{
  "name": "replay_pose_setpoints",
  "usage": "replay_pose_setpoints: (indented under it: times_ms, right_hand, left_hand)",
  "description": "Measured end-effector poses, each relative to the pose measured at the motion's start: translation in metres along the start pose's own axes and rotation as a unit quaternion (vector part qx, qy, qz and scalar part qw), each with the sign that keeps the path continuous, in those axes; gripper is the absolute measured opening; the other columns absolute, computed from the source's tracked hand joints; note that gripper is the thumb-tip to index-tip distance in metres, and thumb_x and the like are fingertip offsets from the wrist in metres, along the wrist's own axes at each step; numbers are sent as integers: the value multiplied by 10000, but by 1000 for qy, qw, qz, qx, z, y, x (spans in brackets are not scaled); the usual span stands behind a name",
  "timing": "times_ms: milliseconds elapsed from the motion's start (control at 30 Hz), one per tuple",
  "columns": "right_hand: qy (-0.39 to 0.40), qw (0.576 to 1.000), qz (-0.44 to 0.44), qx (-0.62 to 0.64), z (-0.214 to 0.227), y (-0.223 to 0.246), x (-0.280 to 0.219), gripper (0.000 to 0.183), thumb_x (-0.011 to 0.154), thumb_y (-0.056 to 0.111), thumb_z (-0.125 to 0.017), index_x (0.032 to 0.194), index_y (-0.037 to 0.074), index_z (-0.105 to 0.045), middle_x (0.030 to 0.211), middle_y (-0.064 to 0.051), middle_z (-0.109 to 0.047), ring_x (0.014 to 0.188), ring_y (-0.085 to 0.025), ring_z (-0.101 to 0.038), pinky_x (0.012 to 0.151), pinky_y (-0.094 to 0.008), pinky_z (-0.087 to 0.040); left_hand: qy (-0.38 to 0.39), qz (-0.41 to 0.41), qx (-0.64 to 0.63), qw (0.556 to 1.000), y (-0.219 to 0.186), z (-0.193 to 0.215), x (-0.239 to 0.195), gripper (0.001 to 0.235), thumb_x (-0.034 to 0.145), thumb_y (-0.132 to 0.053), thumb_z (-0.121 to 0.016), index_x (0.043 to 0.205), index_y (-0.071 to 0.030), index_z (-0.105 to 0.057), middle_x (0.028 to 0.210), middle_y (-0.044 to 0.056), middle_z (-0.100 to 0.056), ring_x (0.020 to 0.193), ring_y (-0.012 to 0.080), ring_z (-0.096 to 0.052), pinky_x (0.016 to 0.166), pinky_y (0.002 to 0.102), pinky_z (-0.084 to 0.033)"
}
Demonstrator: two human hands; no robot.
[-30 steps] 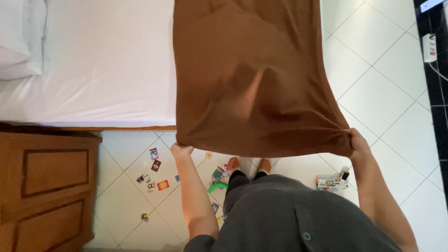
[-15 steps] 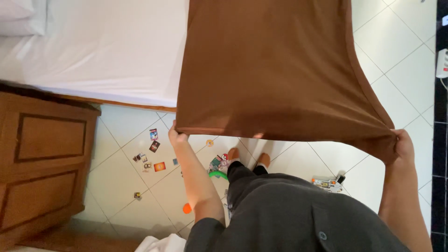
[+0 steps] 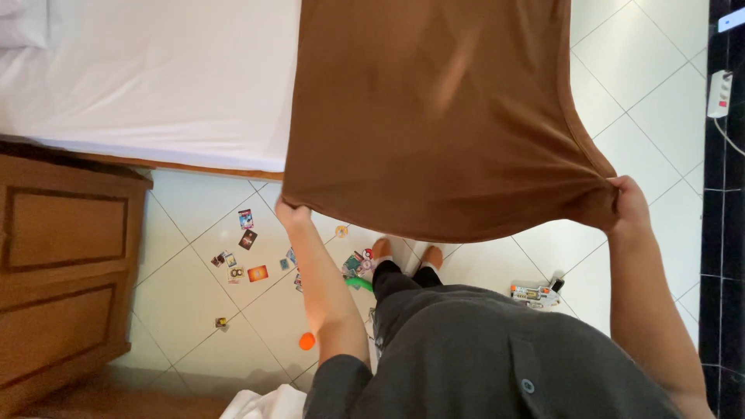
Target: The person pulls a brown blanket off a bed and gathers it with the white sheet on the mattress. They then take a small whisk broom and sweep the bare mattress surface, moving around the bed to brush different areas.
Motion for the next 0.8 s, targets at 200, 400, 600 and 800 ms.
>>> replay_pose_setpoints:
  times_ms: [200,400,600,800]
  right_hand:
    - [-111,983,132,-58,41,72,-19,452,933,202,-586,1294,-71,-585,1318,-231,-657,1201,-302,-704,1068,-452,-609]
    - [54,987,150,-7,107,76,-38,615,976,199,-459,1501,-110,-545,1526,-296,-550,1401,-362,-619,1161,-508,-478]
    - [-14,994,106,1,184,35,15,522,960,154,-497,1383,-151,-516,1501,-281,-582,1338,-353,-635,1143,-487,-557]
    - [-26,994,89,-57,125,69,-3,541,941,209,-524,1414,-48,-582,1377,-211,-637,1216,-305,-667,1046,-452,-577]
  left_hand:
    - [162,-138,105,971,-48,-244,-131,475,950,19,-489,1411,-66,-563,1270,162,-673,1159,306,-657,1054,494,-522]
    - [47,-606,607,512,-63,-268,-229,297,1045,-27,-530,1282,-31,-709,1268,143,-682,1163,265,-678,989,430,-561]
    - [-45,-519,754,400,-70,-187,-187,467,910,46,-504,1342,8,-677,1111,133,-723,1232,320,-616,1257,646,-73]
    - [-49,-563,768,302,-104,-207,-171,578,889,47,-488,1463,48,-552,1540,331,-465,1507,465,-312,1172,679,56]
Point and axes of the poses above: each hand's wrist, its own x-axis towards the middle knuckle, its own z-axis out of the back of the hand, y = z × x, the point moved 2 cm from there along x, towards the middle knuckle
